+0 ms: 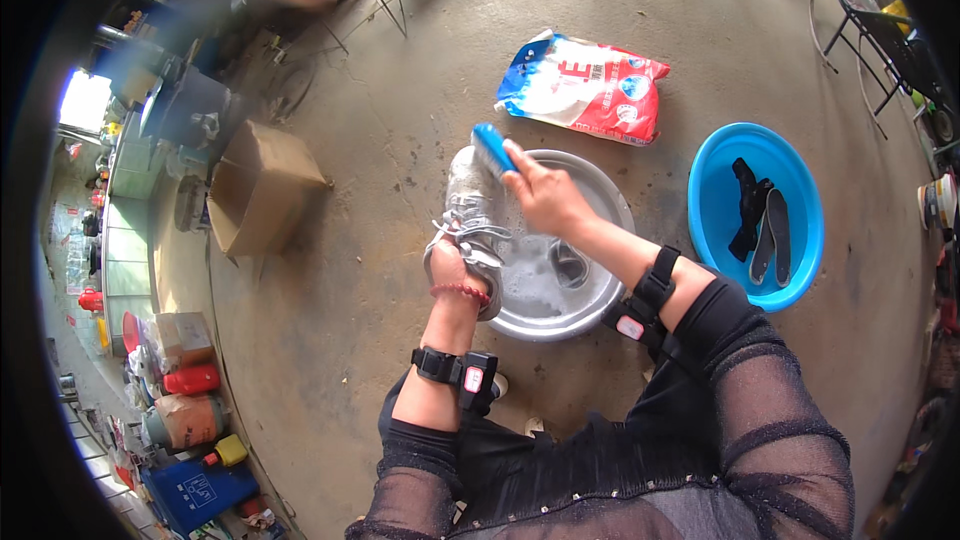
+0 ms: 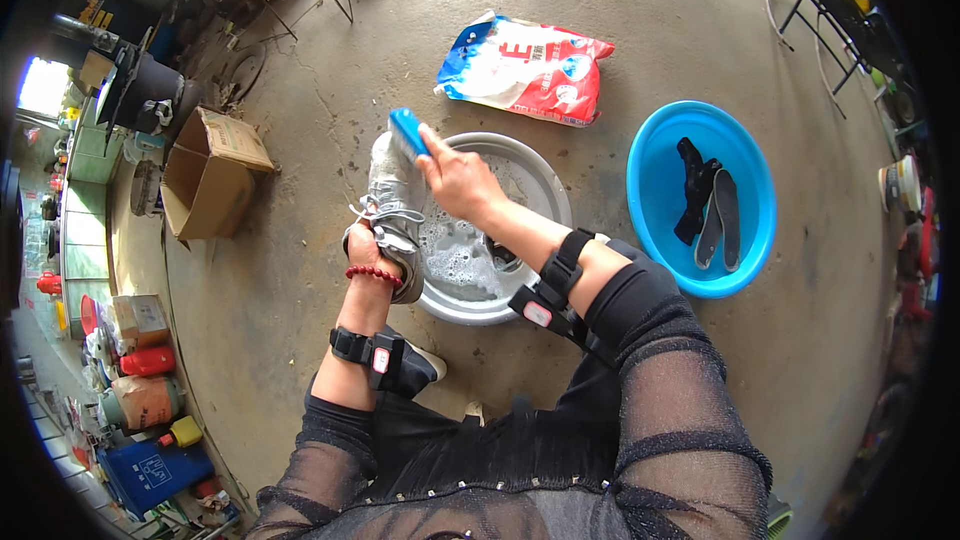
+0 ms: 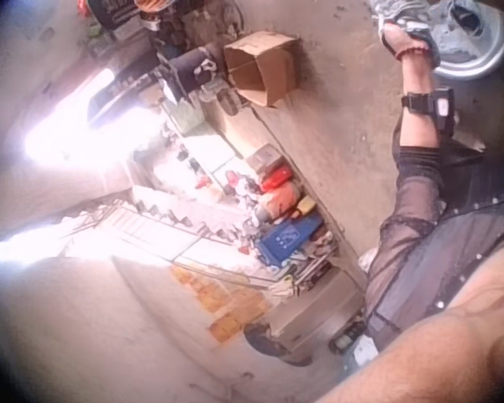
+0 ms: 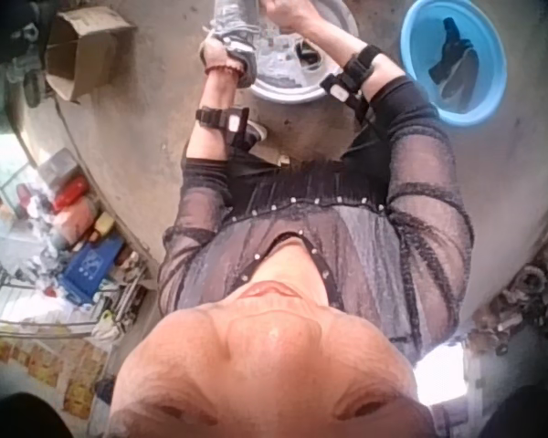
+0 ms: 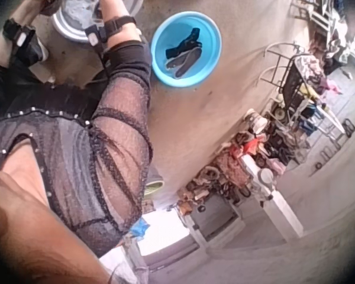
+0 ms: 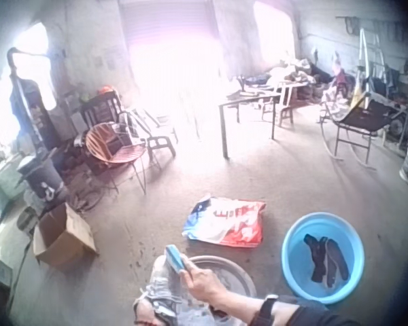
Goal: The person scrubs a gray sneaker with a blue brush in a metal basin of soapy water, rinses it, and places it in a blue plastic basin. The person then removes and scrubs the insole before returning it to the shoe.
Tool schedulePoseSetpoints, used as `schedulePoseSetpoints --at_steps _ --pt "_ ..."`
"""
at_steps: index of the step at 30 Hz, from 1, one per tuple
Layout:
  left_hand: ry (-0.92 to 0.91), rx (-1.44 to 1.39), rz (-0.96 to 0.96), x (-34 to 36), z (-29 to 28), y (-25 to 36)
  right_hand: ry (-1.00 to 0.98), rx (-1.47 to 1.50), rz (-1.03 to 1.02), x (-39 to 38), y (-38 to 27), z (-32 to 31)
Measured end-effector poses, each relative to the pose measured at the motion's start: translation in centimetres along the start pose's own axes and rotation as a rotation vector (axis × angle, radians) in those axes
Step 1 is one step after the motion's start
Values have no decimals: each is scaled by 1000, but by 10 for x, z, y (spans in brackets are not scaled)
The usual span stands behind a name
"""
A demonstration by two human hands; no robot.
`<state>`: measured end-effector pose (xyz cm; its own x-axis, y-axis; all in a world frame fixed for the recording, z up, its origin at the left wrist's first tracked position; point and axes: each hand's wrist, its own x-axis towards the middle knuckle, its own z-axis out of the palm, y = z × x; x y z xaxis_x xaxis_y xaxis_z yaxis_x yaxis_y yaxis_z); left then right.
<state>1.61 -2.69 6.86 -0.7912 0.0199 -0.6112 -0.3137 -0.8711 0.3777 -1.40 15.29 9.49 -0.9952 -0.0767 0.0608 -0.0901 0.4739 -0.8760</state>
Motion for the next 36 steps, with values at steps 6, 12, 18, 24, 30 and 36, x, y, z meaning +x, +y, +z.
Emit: schedulePoseSetpoints --at_steps 6,12,18,24,30,36 --pt "-230 -73 -203 -13 15 2 -90 629 287 24 30 -5" --pt "-442 -237 -346 -13 18 3 -457 1204 386 1 28 6" --pt "-325 -131 -310 -14 14 2 -442 1275 466 5 32 16" --pt "-286 -106 -300 -20 20 7 -504 1318 517 6 26 17" --pt "-598 -151 -267 -37 41 7 -213 1250 633 22 -2 5" --pt "-642 77 -191 -50 48 -5 -166 1186 650 20 -8 -3"
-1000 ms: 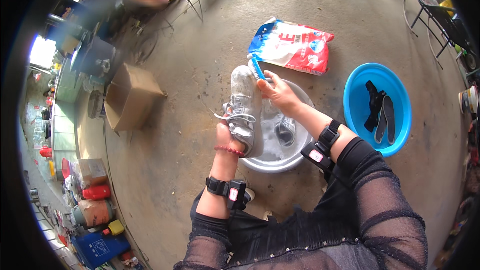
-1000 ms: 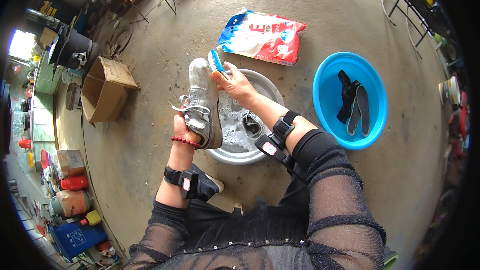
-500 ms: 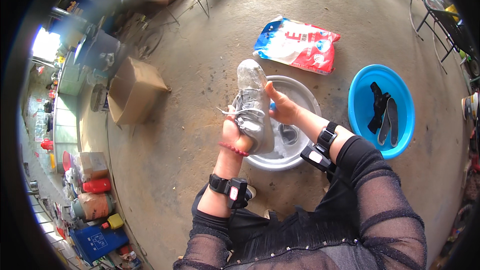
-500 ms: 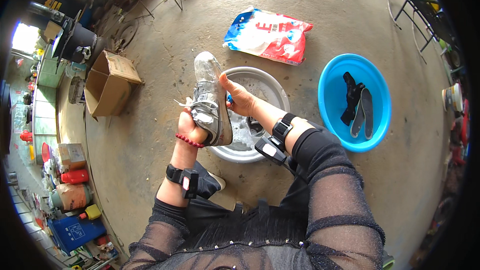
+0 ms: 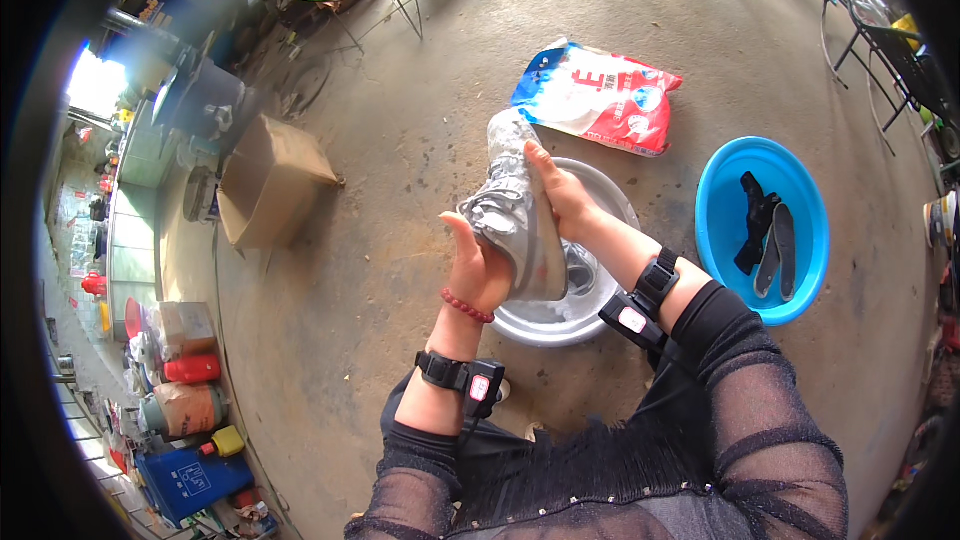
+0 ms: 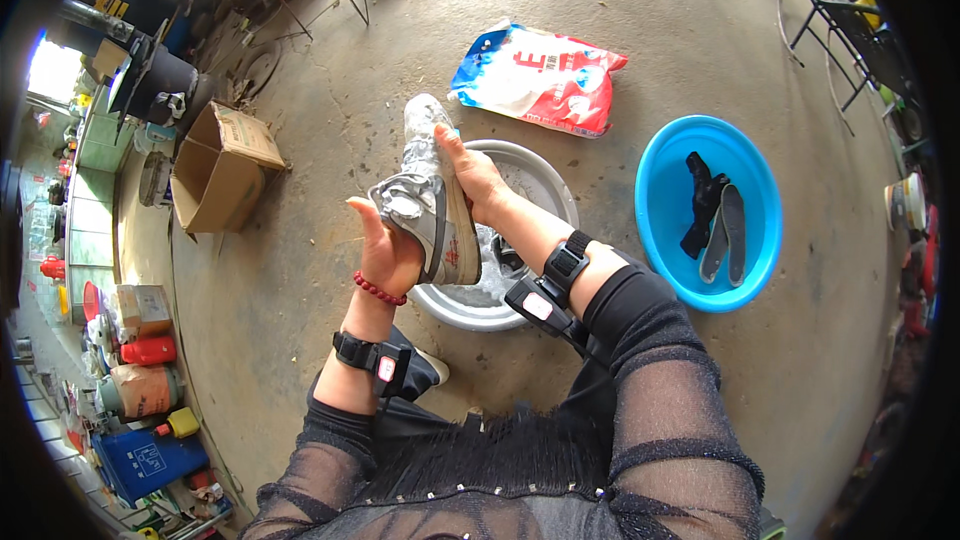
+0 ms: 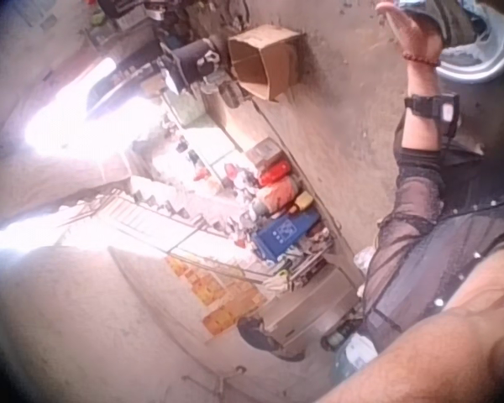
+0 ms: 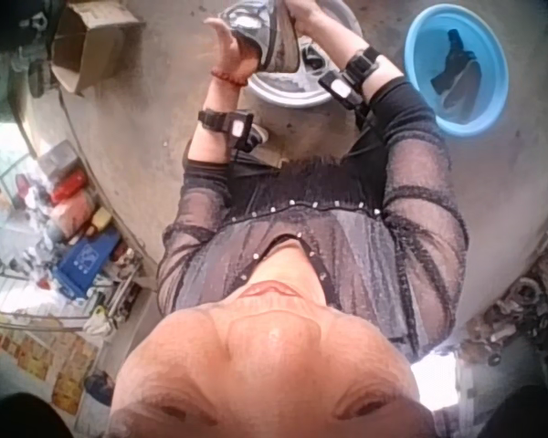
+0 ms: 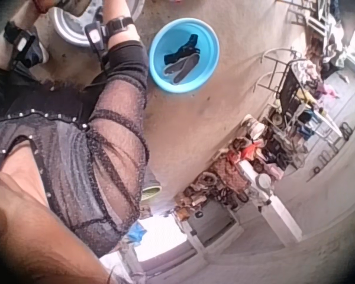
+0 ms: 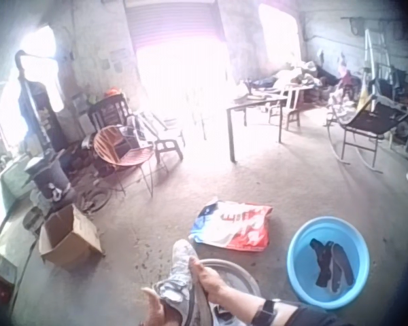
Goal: The person scrubs a gray sneaker with a blue brush in a metal basin of soapy water, rinses it, and places it in a blue plastic basin. The person then removes and scrubs the insole before returning it to the shoe.
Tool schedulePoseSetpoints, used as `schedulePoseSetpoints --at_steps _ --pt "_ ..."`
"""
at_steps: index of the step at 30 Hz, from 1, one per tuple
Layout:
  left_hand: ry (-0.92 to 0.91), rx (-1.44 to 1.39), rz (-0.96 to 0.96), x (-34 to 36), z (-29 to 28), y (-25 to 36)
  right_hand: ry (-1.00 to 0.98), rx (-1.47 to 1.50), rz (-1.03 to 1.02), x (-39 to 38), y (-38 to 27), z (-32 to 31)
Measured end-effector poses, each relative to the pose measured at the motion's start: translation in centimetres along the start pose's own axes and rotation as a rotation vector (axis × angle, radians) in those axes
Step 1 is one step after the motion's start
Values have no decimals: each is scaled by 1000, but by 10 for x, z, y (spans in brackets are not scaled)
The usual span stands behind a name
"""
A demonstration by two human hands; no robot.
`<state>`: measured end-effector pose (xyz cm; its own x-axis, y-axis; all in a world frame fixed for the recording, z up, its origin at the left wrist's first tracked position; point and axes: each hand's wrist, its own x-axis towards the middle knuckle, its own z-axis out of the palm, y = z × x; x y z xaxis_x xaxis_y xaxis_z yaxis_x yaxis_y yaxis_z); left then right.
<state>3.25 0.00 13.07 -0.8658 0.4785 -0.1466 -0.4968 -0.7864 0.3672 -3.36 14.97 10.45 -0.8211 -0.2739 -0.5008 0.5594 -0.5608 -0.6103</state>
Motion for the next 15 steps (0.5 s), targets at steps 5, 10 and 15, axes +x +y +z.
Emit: schedulePoseSetpoints --at_steps 5,10,15 --pt "179 153 -86 2 -5 -3 29 -184 7 15 11 -26" --pt "399 41 82 8 -18 9 186 -524 -342 16 4 -37" --pt "627 -149 263 12 -40 38 -105 -1142 -773 -45 19 -14"
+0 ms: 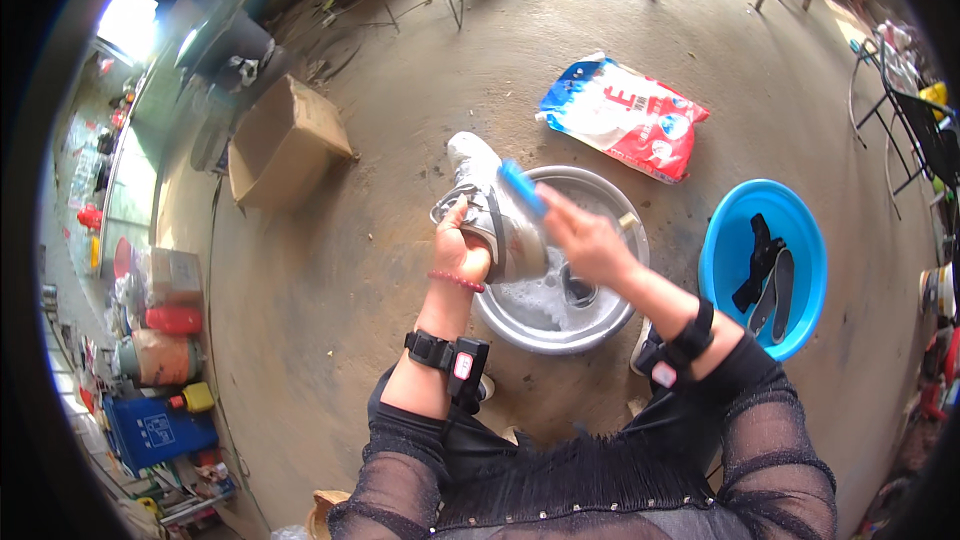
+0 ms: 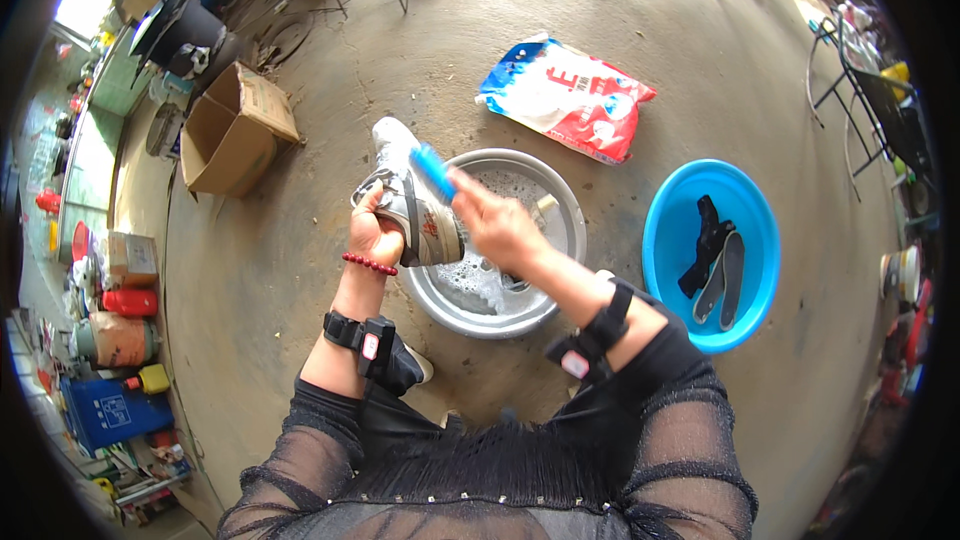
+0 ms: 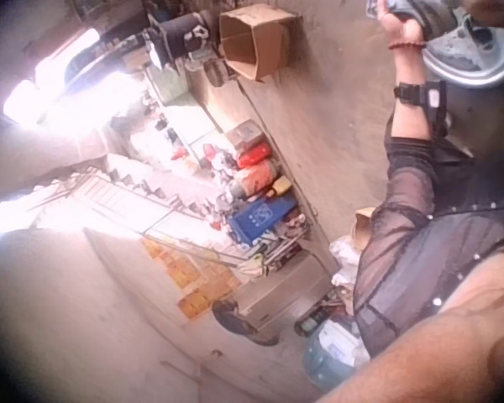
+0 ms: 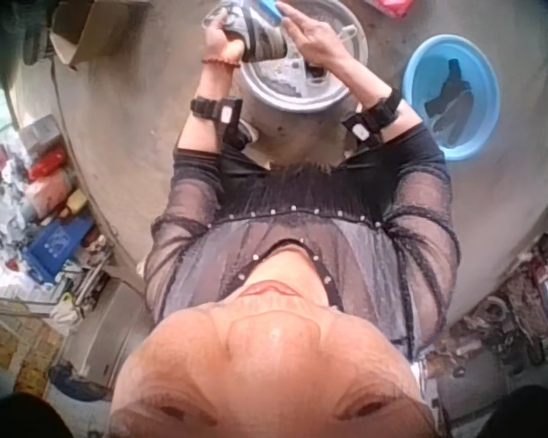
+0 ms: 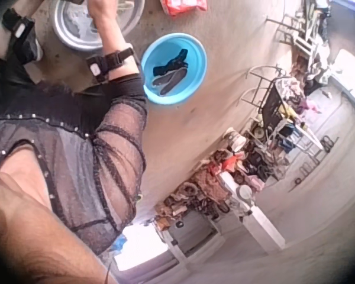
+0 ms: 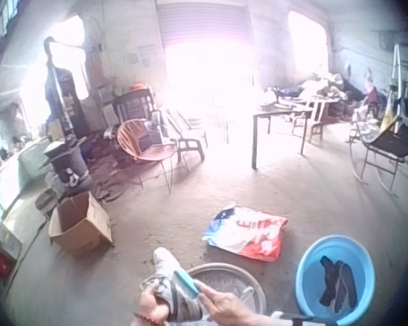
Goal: The person scrubs a gray sneaker with a blue brush in a metal basin of soapy water, rinses it, and places it in a blue plastic basin. The person then removes and scrubs the insole before returning it to the shoe.
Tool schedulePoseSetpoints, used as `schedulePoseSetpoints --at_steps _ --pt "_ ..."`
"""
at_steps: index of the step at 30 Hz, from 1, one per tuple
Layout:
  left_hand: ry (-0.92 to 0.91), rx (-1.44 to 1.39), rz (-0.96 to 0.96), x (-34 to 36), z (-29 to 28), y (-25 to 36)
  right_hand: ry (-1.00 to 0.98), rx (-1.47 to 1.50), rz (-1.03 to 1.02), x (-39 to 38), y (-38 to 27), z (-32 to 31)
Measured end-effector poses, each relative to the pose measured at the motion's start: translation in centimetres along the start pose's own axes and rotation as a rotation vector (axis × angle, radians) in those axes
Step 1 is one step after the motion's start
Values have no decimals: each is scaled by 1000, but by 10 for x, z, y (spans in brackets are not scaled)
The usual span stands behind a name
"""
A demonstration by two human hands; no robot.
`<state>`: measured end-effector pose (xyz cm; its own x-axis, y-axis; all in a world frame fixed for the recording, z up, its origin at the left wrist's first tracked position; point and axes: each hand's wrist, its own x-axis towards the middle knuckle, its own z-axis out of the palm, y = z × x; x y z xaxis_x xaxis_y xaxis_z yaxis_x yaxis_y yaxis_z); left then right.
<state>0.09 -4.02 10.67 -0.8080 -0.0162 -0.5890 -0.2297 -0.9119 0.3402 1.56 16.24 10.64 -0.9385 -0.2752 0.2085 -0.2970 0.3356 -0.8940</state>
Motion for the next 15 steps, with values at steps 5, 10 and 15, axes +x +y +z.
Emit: schedulePoseSetpoints --at_steps 5,10,15 --pt "47 94 69 3 -16 -11 -243 -369 217 8 -27 11" --pt "-56 126 -60 0 -20 -18 -1 -399 216 24 -29 12" --pt "17 54 13 -3 -16 -4 -313 -244 188 -1 -33 21"
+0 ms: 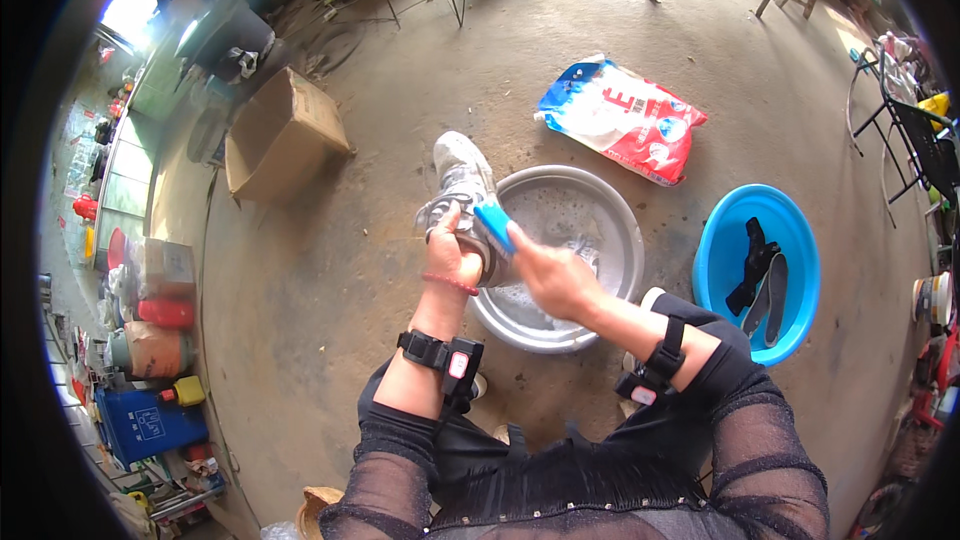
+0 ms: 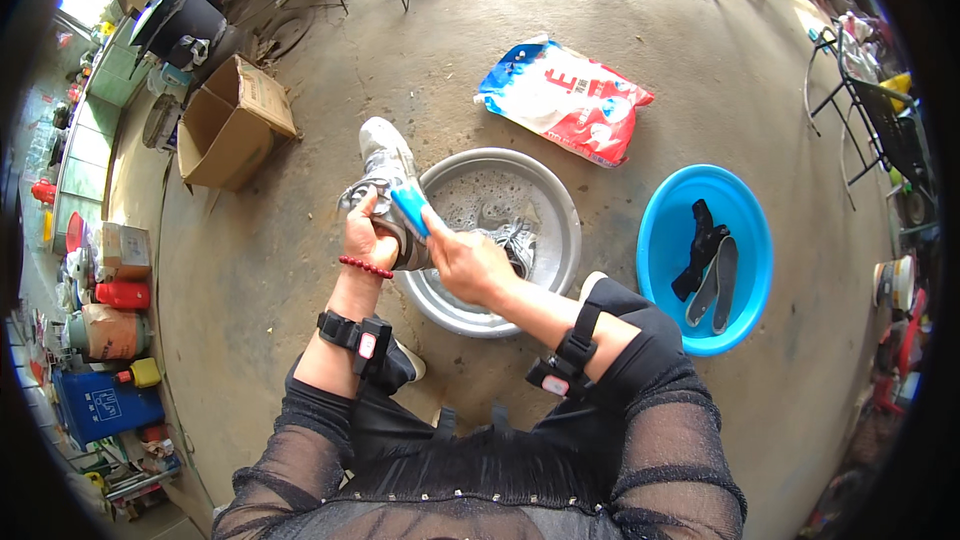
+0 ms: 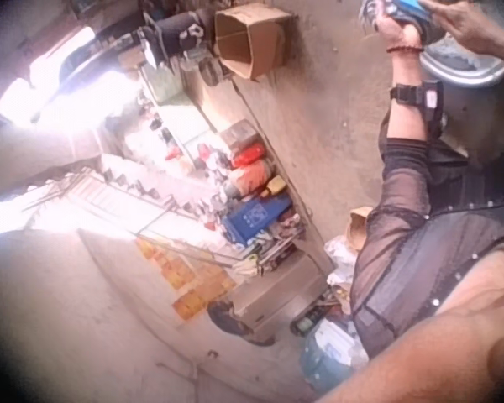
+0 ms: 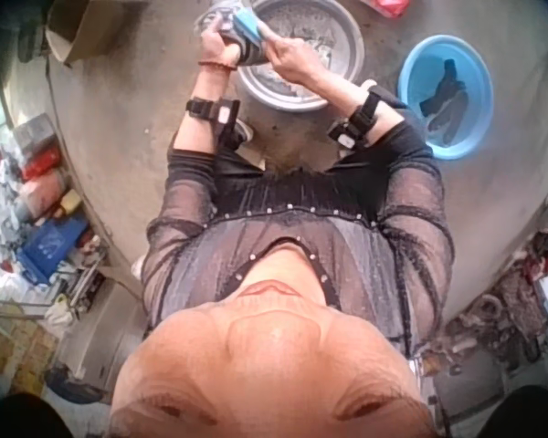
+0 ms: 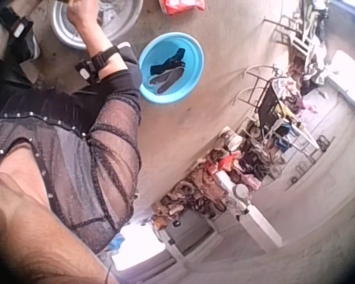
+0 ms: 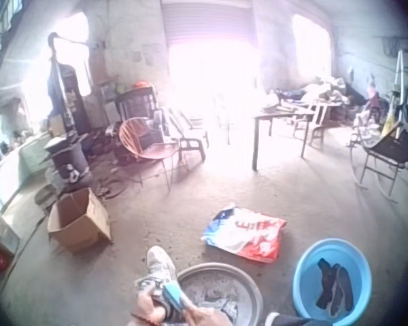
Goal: The person scrubs a gray sneaker with a blue brush in a metal basin of soapy water, rinses it, and places it in a blue plastic basin. The person then removes and scrubs the insole before returning it to the shoe.
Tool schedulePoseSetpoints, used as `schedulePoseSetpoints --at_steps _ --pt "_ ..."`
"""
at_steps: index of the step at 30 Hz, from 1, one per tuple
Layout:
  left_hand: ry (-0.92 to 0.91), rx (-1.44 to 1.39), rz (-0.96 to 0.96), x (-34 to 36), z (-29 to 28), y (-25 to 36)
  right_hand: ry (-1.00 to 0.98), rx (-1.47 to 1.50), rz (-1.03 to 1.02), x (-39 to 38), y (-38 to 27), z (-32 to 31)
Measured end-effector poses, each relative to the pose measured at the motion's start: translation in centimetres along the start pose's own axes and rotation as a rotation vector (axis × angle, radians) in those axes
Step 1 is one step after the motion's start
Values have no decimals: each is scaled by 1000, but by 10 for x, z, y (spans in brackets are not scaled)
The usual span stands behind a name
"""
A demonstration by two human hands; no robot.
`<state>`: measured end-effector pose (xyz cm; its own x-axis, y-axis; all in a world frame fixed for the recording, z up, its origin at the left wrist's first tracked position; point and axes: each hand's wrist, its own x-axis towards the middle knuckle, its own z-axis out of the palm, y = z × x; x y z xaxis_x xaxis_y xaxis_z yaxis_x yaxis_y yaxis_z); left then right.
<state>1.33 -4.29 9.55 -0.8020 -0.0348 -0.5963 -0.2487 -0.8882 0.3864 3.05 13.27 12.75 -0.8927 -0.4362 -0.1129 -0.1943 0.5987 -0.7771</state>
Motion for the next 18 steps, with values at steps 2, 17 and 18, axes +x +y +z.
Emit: schedulePoseSetpoints --at_steps 2,17,18 --pt "-54 30 -45 -1 3 -1 158 -42 -93 -4 0 2" --pt "-150 85 0 -7 9 -14 38 -95 -90 4 0 -3" --pt "-127 108 50 -7 7 -15 45 -35 -132 4 0 -3"
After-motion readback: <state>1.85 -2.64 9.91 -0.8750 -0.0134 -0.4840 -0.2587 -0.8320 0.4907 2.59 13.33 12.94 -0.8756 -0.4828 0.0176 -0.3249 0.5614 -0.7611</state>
